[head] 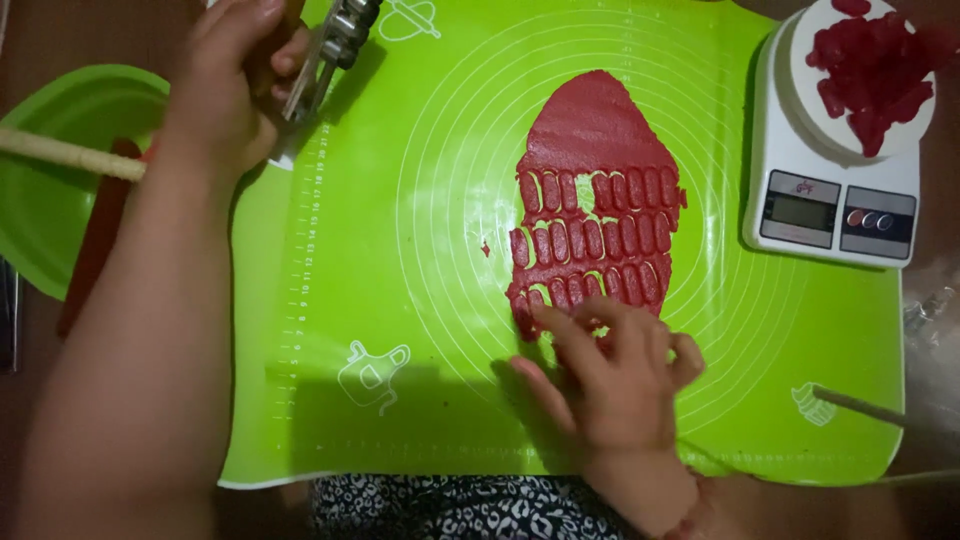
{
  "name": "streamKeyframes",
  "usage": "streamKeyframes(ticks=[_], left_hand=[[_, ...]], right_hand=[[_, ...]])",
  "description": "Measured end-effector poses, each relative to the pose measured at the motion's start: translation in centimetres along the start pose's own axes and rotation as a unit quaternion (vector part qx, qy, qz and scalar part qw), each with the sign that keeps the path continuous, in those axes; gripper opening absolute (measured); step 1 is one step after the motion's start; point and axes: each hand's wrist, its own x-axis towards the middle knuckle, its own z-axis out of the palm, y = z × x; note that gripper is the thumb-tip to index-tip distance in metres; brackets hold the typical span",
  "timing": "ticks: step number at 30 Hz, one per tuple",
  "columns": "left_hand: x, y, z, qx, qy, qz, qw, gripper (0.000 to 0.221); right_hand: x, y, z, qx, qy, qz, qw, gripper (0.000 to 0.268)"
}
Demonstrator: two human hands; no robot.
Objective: Using a lattice roller cutter to pattern red dough and manually separating the pieces on a silicone mat.
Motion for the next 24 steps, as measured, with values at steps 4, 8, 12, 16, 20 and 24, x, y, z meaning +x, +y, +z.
streamKeyframes(ticks=[4, 8, 12, 16, 20, 24], left_hand=[[-0.2, 0.3, -0.2, 0.003, 0.008, -0.012, 1.0, 0.024], [-0.5, 0.6, 0.2, 0.005, -0.014, 0.001, 1.0, 0.008], [-0.6, 0.7, 0.4, 0.013, -0.017, 0.0, 1.0, 0.02], [-0.8, 1.1, 0.7, 0.006, -0.023, 0.006, 1.0, 0.01], [-0.5, 0.7, 0.5, 0.024, -0.045, 0.024, 0.998, 0.037], [-0.6, 1.0, 0.7, 0.024, -0.044, 0.015, 0.999, 0.039]], right_hand=[[1.7, -1.6, 0.8, -0.013, 0.025, -0.011, 1.0, 0.053], [2.1, -2.4, 0.5, 0.013, -0.008, -0.008, 1.0, 0.045], [1.7, -2.0, 1.5, 0.054, 0.014, 0.003, 0.998, 0.041], [1.0, -1.6, 2.1, 0.057, 0.027, -0.005, 0.998, 0.036], [-0.3, -1.5, 2.9, 0.068, 0.094, 0.018, 0.993, 0.024], [-2.1, 0.4, 3.2, 0.047, 0.033, -0.012, 0.998, 0.035]])
